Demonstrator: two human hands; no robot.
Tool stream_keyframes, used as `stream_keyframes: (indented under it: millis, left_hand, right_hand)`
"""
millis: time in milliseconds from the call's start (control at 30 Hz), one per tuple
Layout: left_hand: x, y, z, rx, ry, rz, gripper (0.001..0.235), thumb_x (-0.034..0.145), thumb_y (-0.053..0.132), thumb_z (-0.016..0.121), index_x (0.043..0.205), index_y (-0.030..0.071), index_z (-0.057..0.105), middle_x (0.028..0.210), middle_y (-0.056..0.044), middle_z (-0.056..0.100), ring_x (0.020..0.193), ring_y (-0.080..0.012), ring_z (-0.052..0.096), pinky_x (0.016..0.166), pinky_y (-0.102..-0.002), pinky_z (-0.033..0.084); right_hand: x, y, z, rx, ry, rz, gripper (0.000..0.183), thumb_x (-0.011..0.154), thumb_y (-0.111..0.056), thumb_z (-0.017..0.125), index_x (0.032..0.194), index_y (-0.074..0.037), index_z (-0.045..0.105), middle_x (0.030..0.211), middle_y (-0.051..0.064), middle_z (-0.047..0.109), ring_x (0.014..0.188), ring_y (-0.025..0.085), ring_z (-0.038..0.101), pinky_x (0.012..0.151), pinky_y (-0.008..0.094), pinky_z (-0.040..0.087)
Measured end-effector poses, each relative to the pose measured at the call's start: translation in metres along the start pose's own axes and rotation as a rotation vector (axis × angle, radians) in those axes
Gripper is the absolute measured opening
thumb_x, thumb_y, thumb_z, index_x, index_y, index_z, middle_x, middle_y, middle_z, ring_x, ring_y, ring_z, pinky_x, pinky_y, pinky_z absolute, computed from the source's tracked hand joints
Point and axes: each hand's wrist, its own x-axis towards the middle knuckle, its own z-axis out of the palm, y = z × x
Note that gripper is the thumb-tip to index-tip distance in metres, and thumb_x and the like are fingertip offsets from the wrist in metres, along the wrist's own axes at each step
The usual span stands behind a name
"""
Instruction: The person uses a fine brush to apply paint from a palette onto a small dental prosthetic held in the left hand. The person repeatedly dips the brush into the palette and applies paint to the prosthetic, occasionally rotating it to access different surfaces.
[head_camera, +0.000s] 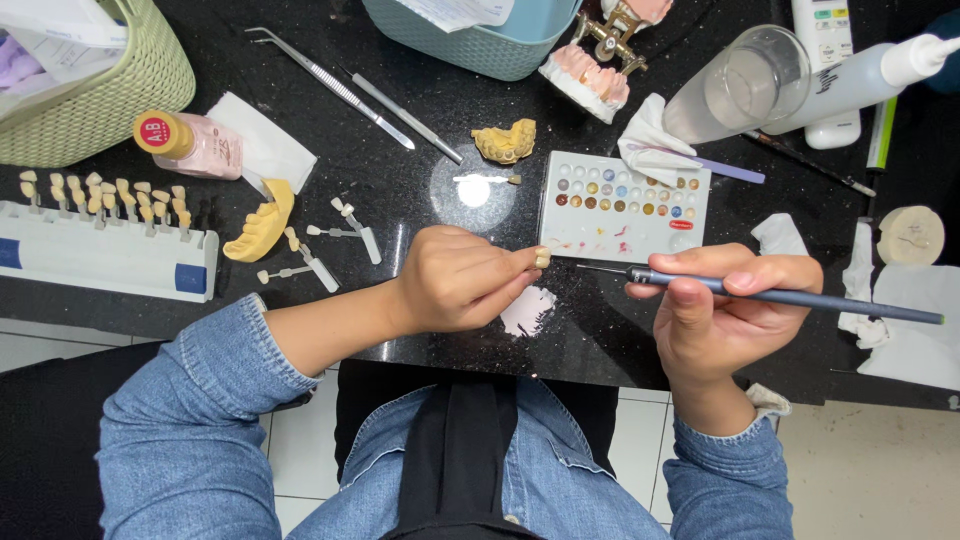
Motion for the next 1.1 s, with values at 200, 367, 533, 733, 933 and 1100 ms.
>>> stream_keyframes:
  millis: [200, 367, 533, 733, 933, 1100]
  left_hand:
    - [-0.0004, 0.0002, -0.0001, 0.0, -0.013, -0.001, 0.012, 0.089, 0.006, 0.08, 0.098, -0.001, 0.077, 0.071, -0.008, 0.069, 0.056, -0.0178, 0.065, 0.052, -0.032, 0.048]
    - [-0.0001, 0.0014, 0.0, 0.015, -0.021, 0.008, 0.013, 0.09, 0.007, 0.079, 0.101, 0.0, 0.077, 0.072, -0.006, 0.069, 0.056, -0.0175, 0.065, 0.052, -0.032, 0.048]
    - [-0.0007, 0.0009, -0.0007, 0.053, -0.044, 0.026, 0.017, 0.091, 0.009, 0.078, 0.106, 0.002, 0.077, 0.074, -0.004, 0.069, 0.06, -0.0167, 0.066, 0.055, -0.032, 0.05]
    - [-0.0005, 0.0001, -0.0005, 0.057, -0.049, 0.028, 0.019, 0.091, 0.009, 0.079, 0.108, 0.001, 0.077, 0.074, -0.003, 0.07, 0.06, -0.0159, 0.066, 0.055, -0.031, 0.049]
    - [-0.0003, -0.0003, -0.0012, 0.065, -0.052, 0.033, 0.021, 0.091, 0.01, 0.079, 0.11, 0.001, 0.076, 0.074, -0.003, 0.069, 0.059, -0.0155, 0.065, 0.054, -0.031, 0.048]
    - [0.0001, -0.0008, -0.0012, 0.077, -0.049, 0.042, 0.021, 0.091, 0.01, 0.08, 0.109, 0.001, 0.076, 0.073, -0.002, 0.068, 0.058, -0.0149, 0.063, 0.053, -0.031, 0.045]
  right_hand:
    - [-0.0026, 0.0008, 0.0016, -0.048, -0.028, 0.016, 0.037, 0.111, -0.01, 0.072, 0.117, -0.01, 0.035, 0.099, 0.021, 0.07, 0.094, 0.023, 0.078, 0.076, 0.036, 0.07]
    - [-0.0006, 0.0008, 0.004, -0.081, -0.062, 0.02, 0.037, 0.111, -0.007, 0.071, 0.115, -0.009, 0.034, 0.099, 0.022, 0.07, 0.094, 0.024, 0.078, 0.076, 0.036, 0.071]
    - [-0.0008, -0.0021, 0.0053, -0.12, -0.081, 0.041, 0.036, 0.111, -0.005, 0.07, 0.115, -0.009, 0.034, 0.1, 0.023, 0.071, 0.092, 0.025, 0.077, 0.076, 0.036, 0.07]
    - [0.0008, -0.0037, 0.007, -0.125, -0.081, 0.044, 0.037, 0.111, -0.004, 0.069, 0.114, -0.009, 0.033, 0.1, 0.023, 0.071, 0.09, 0.024, 0.077, 0.075, 0.035, 0.07]
    - [0.0011, -0.0055, 0.006, -0.177, -0.104, 0.043, 0.037, 0.111, -0.004, 0.069, 0.114, -0.009, 0.032, 0.1, 0.023, 0.071, 0.09, 0.024, 0.077, 0.075, 0.035, 0.07]
    - [0.0012, -0.0034, 0.0051, -0.118, -0.054, 0.047, 0.037, 0.112, -0.004, 0.069, 0.115, -0.01, 0.033, 0.098, 0.021, 0.071, 0.086, 0.021, 0.076, 0.072, 0.033, 0.07]
